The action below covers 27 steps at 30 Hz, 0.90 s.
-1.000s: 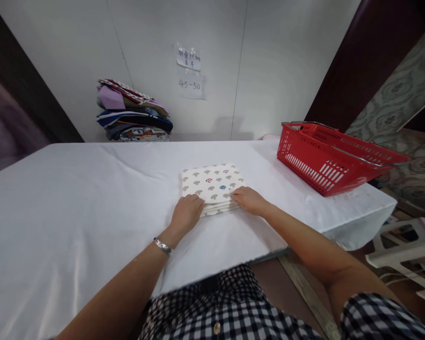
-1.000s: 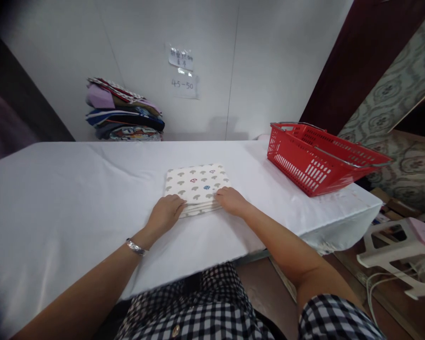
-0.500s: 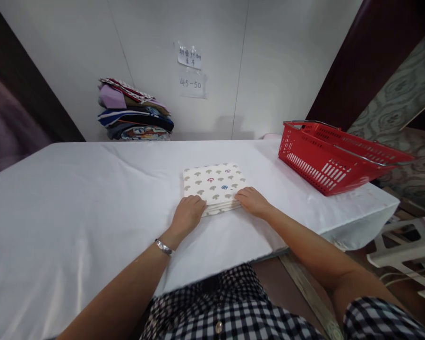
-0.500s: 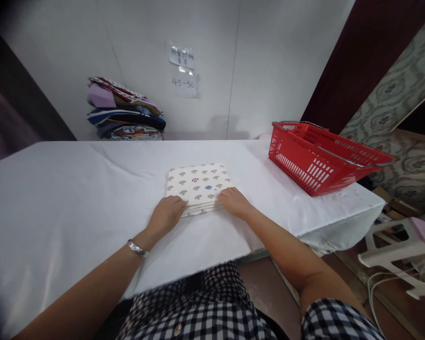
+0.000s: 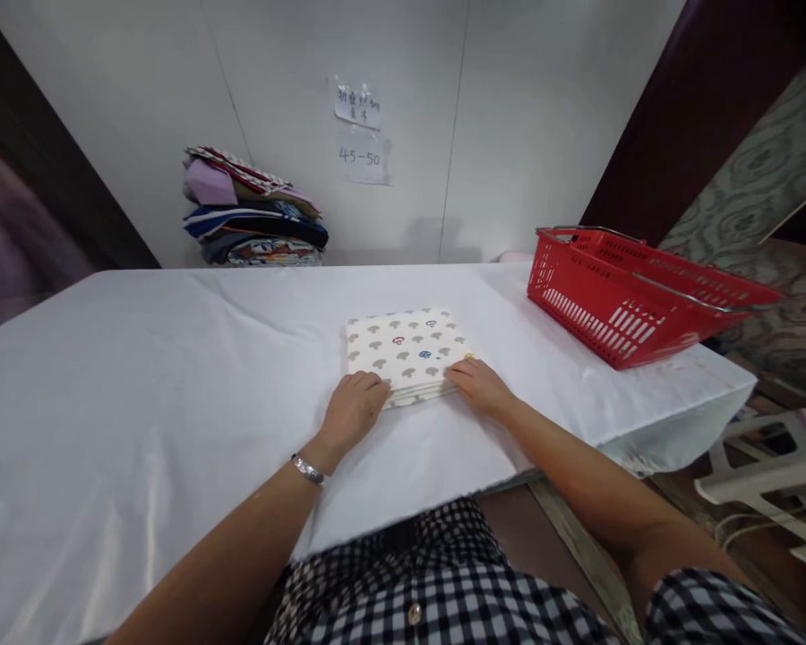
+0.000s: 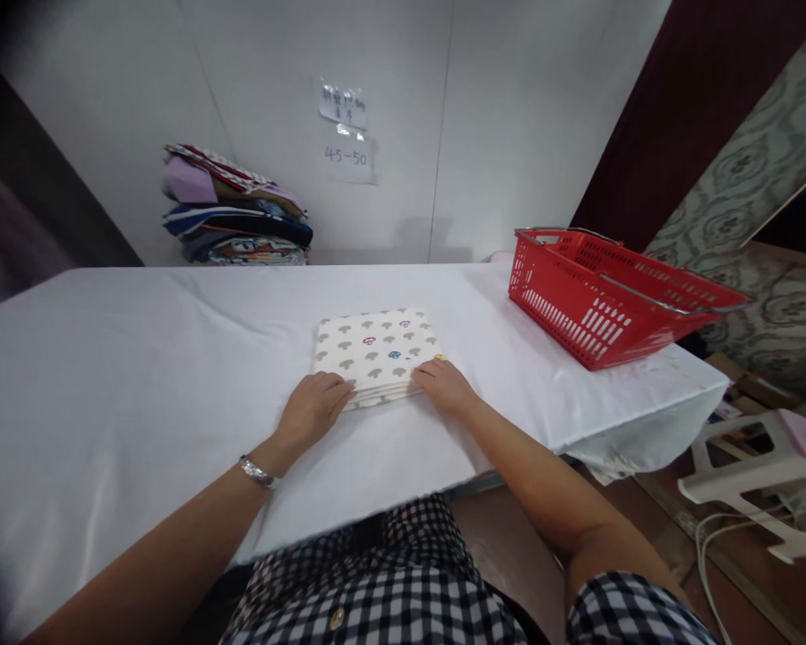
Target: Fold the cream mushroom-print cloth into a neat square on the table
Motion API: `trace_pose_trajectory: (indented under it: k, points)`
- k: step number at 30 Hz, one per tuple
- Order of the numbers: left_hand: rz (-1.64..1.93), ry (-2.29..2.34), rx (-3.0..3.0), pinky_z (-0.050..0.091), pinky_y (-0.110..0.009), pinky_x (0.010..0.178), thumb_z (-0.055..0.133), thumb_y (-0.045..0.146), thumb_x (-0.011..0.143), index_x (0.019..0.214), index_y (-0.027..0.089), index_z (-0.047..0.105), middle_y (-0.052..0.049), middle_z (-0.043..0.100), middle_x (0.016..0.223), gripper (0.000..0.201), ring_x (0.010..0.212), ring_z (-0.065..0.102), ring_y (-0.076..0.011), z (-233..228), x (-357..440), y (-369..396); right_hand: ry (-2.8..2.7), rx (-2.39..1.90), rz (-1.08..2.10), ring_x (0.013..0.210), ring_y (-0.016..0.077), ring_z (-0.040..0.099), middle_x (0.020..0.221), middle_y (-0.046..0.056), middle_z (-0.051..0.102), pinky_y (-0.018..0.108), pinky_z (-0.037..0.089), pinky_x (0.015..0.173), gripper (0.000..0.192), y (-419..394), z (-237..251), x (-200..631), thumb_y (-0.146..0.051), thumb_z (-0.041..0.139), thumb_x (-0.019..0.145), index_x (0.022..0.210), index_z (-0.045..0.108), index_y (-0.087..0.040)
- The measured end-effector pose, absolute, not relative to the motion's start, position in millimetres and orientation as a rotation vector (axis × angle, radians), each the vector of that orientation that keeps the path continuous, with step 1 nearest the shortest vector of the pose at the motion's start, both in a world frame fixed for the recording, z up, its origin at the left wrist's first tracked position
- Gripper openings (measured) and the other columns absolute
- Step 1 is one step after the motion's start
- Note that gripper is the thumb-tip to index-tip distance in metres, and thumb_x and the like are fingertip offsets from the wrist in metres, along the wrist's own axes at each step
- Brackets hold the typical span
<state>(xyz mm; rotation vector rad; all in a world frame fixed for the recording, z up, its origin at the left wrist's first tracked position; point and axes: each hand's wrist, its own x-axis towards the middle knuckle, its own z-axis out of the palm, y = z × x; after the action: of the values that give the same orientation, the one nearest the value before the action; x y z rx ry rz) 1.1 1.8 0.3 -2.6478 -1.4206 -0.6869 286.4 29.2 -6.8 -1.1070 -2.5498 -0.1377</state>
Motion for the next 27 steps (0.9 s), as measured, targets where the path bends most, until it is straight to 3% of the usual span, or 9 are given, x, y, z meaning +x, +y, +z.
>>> trace_pose_trajectory:
  k: [7, 16, 27]
  points:
    - [-0.647, -1.4, -2.622, 0.037, -0.034, 0.071, 0.037, 0.026, 0.094, 0.086, 0.019, 0.061, -0.007, 0.06, 0.084, 0.027, 0.081, 0.051, -0.0205, -0.3, 3.8, 2.5, -2.54, -1.156, -0.12, 0.093, 0.0199, 0.051, 0.104, 0.009, 0.063, 0.033, 0.039, 0.082, 0.031, 30.6, -5.7, 282.5, -0.012, 0.041, 0.087, 0.108, 0.063, -0.018]
    - [-0.691, -1.316, -2.634, 0.038, -0.037, 0.082, 0.04, 0.016, 0.09, 0.109, 0.019, 0.055, -0.008, 0.062, 0.104, 0.024, 0.099, 0.054, -0.0231, 2.4, 15.8, 5.0, -2.634, -1.103, -0.222, 0.094, 0.0206, 0.049, 0.103, 0.009, 0.062, 0.033, 0.036, 0.08, 0.03, 35.4, 5.7, 263.1, -0.014, 0.042, 0.091, 0.113, 0.062, -0.018]
    - [-0.741, -1.164, -2.569, 0.041, -0.034, 0.075, 0.042, 0.008, 0.087, 0.09, 0.018, 0.054, -0.007, 0.062, 0.097, 0.016, 0.091, 0.055, -0.021, -0.9, 25.8, 12.1, -2.594, -1.016, -0.132, 0.086, 0.019, 0.05, 0.097, 0.008, 0.063, 0.031, 0.037, 0.076, 0.024, 35.7, 2.9, 256.4, -0.015, 0.045, 0.09, 0.106, 0.063, -0.017]
